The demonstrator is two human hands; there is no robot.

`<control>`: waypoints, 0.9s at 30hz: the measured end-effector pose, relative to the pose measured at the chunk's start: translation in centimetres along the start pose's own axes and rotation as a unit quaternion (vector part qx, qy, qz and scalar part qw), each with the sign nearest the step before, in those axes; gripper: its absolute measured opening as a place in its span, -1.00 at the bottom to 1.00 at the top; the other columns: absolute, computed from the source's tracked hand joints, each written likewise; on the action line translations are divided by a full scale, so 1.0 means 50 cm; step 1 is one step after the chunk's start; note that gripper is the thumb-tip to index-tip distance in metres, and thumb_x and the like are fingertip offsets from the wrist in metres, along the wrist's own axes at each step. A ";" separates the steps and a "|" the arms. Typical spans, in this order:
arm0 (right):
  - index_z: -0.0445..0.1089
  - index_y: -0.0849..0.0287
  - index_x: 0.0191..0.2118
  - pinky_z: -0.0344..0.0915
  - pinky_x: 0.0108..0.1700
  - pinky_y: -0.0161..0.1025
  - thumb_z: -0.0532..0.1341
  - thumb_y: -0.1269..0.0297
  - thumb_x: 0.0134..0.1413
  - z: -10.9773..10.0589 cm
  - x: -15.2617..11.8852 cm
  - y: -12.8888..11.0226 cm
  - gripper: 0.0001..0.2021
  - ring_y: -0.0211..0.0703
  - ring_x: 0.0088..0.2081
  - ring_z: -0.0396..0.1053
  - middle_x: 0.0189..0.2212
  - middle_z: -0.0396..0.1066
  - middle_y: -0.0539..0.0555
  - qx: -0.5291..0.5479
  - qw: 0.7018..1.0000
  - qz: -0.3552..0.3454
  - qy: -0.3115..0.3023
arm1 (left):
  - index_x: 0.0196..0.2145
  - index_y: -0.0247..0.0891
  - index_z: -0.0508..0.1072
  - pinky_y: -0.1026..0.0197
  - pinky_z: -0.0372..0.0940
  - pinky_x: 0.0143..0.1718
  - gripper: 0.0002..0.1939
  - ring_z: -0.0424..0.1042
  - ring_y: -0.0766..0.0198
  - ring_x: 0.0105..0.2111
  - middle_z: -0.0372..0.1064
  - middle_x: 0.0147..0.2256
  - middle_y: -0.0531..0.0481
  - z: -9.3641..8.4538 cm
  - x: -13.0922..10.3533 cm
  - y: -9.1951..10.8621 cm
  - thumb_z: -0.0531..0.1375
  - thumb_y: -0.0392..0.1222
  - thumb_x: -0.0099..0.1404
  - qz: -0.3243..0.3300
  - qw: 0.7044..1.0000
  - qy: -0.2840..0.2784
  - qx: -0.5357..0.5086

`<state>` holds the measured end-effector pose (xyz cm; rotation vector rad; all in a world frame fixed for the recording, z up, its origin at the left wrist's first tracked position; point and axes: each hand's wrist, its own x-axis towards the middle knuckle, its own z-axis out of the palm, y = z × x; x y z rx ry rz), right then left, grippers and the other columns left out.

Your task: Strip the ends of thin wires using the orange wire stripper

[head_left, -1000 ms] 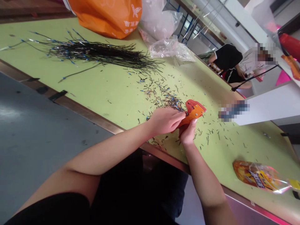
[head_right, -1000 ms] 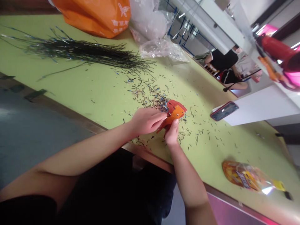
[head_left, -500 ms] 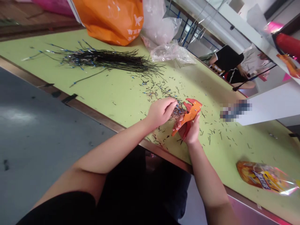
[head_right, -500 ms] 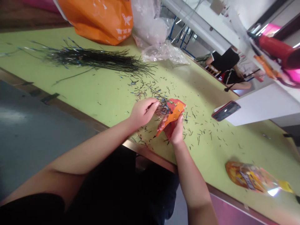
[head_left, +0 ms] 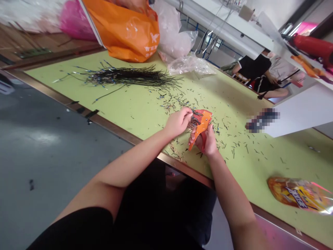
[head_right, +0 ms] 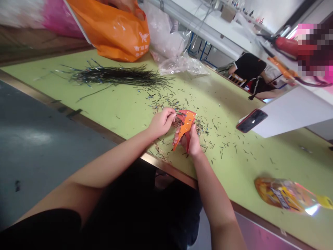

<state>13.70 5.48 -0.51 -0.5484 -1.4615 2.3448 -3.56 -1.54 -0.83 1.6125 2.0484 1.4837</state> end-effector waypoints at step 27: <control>0.52 0.06 -0.21 0.61 -0.17 0.11 0.15 -0.62 0.07 -0.021 0.007 0.011 -0.25 0.11 -0.22 0.58 -0.41 0.50 0.09 -0.043 0.999 -0.007 0.012 | 0.07 -0.22 0.52 0.11 0.37 -0.20 -0.59 0.62 0.07 -0.19 0.65 -0.18 -0.13 -0.012 0.008 0.024 -0.08 -0.06 0.64 -0.028 0.987 -0.042 0.150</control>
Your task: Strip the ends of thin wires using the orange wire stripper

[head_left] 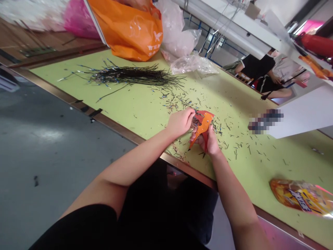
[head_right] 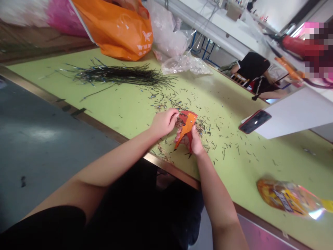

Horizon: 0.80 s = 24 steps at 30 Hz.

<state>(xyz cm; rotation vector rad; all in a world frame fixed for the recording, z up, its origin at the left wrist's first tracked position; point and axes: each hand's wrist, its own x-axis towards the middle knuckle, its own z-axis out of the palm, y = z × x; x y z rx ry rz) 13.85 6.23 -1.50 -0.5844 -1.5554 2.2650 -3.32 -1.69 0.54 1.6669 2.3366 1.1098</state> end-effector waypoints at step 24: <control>0.48 0.07 -0.32 0.57 -0.23 0.03 0.18 -0.57 0.11 0.013 -0.008 -0.004 -0.31 -0.09 -0.47 0.36 -0.50 0.37 0.01 -0.016 0.999 -0.006 0.032 | 0.01 -0.15 0.44 0.13 0.37 -0.19 -0.67 0.56 0.15 -0.30 0.59 -0.29 -0.01 0.008 -0.003 -0.010 -0.07 -0.04 0.61 -0.008 0.993 0.008 -0.117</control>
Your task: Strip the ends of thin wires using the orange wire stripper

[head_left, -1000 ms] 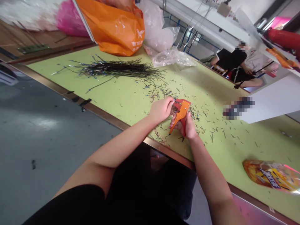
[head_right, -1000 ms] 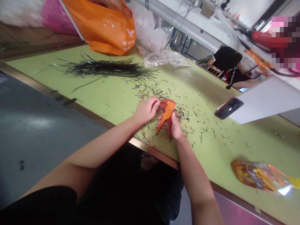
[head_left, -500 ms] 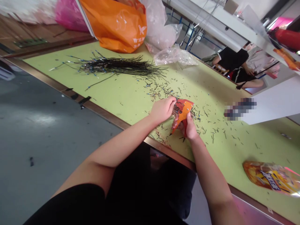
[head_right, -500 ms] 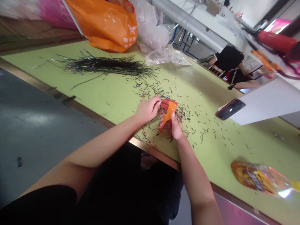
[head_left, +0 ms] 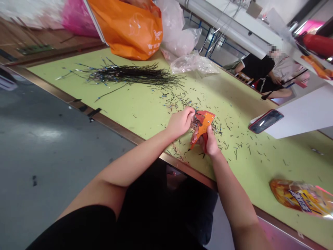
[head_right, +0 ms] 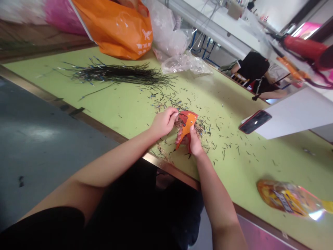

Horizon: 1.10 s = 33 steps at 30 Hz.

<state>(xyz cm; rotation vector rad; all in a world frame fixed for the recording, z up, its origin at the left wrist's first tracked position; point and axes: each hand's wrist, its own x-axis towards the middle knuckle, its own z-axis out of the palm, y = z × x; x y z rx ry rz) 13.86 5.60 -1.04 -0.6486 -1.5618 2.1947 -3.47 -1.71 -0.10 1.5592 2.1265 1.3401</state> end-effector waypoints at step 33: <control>0.33 0.02 -0.44 0.34 -0.45 -0.11 0.33 -0.31 0.17 0.046 -0.032 -0.015 -0.51 -0.17 -0.59 0.17 -0.62 0.16 -0.08 0.006 0.977 -0.183 0.110 | -0.07 -0.15 0.46 0.12 0.36 -0.25 -0.50 0.50 0.18 -0.31 0.55 -0.28 -0.03 -0.028 0.019 -0.032 -0.20 0.06 0.68 -0.028 0.991 0.134 0.009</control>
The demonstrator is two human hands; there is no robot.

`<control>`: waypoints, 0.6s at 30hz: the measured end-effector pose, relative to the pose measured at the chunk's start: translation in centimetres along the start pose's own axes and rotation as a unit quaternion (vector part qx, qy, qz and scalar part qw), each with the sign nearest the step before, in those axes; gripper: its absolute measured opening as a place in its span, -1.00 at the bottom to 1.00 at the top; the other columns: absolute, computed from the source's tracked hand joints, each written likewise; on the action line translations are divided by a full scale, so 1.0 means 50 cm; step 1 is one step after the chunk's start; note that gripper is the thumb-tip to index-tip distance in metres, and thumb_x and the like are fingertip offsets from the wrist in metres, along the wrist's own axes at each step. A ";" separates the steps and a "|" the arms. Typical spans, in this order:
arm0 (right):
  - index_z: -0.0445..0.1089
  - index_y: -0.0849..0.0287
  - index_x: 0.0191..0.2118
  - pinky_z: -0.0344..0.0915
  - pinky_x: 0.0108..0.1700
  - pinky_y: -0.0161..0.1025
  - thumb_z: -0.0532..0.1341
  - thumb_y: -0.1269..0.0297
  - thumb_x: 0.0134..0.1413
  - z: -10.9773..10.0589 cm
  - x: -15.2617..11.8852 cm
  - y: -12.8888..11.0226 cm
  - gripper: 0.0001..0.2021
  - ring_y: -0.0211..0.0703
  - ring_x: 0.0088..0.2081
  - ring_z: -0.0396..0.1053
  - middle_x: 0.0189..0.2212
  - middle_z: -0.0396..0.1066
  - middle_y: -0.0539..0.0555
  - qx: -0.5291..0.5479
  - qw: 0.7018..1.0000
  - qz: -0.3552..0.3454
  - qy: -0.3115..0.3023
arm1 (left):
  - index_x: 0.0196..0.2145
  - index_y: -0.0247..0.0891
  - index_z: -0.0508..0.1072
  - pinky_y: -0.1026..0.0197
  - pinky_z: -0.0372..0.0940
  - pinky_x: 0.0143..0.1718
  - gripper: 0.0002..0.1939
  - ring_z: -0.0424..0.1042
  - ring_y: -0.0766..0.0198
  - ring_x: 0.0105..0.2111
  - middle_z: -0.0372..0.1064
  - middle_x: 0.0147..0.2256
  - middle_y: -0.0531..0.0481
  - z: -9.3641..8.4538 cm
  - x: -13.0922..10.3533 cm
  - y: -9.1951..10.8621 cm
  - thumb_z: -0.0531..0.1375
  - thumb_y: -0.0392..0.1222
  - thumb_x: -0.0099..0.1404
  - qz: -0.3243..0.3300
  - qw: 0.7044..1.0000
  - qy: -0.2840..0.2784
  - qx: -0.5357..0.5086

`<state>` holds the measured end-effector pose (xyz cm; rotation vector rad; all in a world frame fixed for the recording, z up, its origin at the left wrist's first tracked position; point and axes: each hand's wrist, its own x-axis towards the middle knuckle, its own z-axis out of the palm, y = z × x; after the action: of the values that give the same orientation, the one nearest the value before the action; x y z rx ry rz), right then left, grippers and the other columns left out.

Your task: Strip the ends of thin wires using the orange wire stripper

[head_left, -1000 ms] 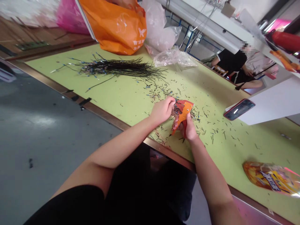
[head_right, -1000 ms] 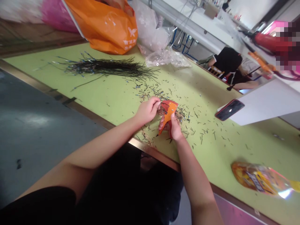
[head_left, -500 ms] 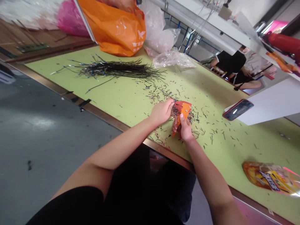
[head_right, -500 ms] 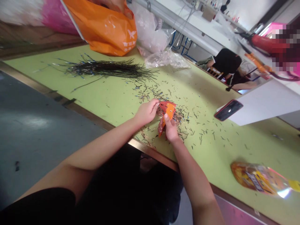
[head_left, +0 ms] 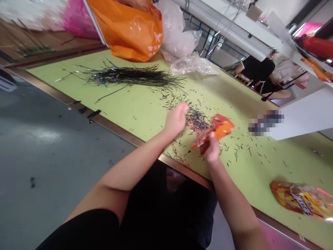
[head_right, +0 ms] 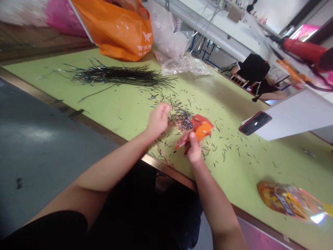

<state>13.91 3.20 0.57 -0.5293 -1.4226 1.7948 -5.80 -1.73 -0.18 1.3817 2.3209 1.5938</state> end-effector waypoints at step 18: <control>0.47 0.03 -0.08 0.60 -0.13 0.04 0.26 -0.45 0.10 -0.002 0.007 0.050 -0.38 0.19 0.06 0.56 -0.14 0.59 0.18 0.010 0.998 0.051 0.033 | -0.05 -0.15 0.61 0.12 0.34 -0.26 -0.58 0.61 0.11 -0.19 0.67 -0.20 -0.13 0.006 -0.059 0.067 -0.04 -0.06 0.62 0.188 0.971 -0.125 0.079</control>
<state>13.01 3.34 -1.78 -0.6544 -1.3528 1.8520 -1.70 -3.10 0.89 2.0272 2.1709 1.2235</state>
